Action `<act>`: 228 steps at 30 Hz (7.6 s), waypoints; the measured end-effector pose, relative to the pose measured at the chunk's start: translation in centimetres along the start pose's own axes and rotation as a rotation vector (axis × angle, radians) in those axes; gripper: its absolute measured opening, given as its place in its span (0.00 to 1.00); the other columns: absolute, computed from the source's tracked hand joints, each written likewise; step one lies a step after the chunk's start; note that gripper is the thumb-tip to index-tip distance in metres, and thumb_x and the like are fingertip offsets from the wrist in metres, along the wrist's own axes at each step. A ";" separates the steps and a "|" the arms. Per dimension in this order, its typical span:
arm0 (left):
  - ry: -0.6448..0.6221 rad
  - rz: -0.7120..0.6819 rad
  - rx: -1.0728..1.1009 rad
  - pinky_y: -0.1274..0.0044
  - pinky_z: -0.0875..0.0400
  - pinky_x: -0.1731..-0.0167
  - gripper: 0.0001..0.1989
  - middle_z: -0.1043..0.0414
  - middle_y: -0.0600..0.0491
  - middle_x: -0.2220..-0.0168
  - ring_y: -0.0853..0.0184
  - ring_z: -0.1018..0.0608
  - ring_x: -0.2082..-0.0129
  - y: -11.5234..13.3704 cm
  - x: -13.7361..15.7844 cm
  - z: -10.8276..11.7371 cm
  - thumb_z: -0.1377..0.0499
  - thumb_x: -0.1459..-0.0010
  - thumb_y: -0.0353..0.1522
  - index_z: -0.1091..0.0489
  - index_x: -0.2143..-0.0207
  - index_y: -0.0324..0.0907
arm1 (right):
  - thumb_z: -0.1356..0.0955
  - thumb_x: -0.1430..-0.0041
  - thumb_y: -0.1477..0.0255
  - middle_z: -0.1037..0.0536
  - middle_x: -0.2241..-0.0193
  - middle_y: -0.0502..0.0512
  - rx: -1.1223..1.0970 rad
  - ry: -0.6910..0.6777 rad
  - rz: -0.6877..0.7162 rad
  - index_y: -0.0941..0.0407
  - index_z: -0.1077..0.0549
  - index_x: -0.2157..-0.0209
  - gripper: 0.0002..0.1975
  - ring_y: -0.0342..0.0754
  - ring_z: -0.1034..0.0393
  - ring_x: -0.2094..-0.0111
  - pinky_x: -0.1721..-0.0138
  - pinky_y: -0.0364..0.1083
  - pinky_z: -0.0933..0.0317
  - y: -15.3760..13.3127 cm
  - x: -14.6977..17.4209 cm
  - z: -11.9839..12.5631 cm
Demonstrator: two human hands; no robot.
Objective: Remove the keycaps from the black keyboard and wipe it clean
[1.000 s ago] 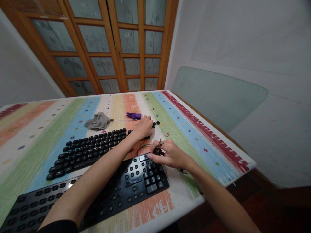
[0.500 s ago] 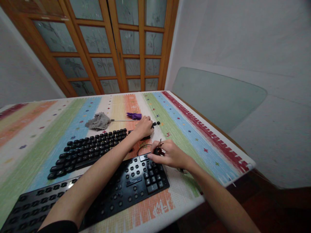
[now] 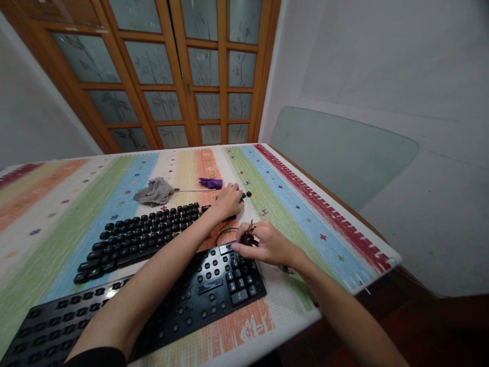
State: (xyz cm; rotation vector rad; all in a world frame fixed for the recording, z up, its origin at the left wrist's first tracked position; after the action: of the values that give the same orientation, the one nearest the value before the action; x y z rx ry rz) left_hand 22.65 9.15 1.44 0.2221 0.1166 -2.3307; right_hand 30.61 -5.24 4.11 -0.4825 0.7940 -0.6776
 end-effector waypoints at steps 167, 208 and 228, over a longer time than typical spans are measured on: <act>0.304 -0.172 0.230 0.63 0.31 0.53 0.05 0.30 0.46 0.58 0.56 0.31 0.54 -0.6 -0.5 -1.9 0.40 0.40 0.30 0.24 0.64 0.41 | 0.33 0.38 0.68 0.31 0.82 0.46 0.018 0.187 -0.030 0.57 0.28 0.74 0.11 0.38 0.39 0.82 0.78 0.41 0.45 -0.7 0.1 0.3; 0.218 -0.130 0.189 0.63 0.29 0.56 0.06 0.31 0.43 0.62 0.54 0.31 0.56 -0.4 -1.0 -1.7 0.42 0.45 0.28 0.23 0.69 0.40 | 0.33 0.38 0.67 0.29 0.82 0.47 0.002 0.153 0.012 0.57 0.27 0.72 0.11 0.39 0.39 0.82 0.78 0.41 0.44 -0.8 -0.1 0.2; 0.253 -0.232 0.346 0.65 0.29 0.53 0.06 0.30 0.46 0.58 0.59 0.28 0.56 -0.9 5.8 2.1 0.44 0.40 0.28 0.27 0.63 0.40 | 0.31 0.38 0.65 0.24 0.77 0.48 -0.004 -0.005 -0.107 0.57 0.24 0.71 0.11 0.40 0.32 0.78 0.72 0.41 0.40 0.1 -0.3 1.6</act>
State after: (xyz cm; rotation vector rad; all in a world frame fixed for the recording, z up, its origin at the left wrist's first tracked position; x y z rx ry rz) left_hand 17.73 5.35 2.37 0.7090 -0.1465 -2.5326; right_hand 31.79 -4.75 5.16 -0.5332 0.7692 -0.7735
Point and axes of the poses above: each hand's wrist, its own x-axis away from the middle knuckle, its own z-axis out of the back of the hand, y = z × x, the point moved 3 cm from there along -x, towards the middle knuckle
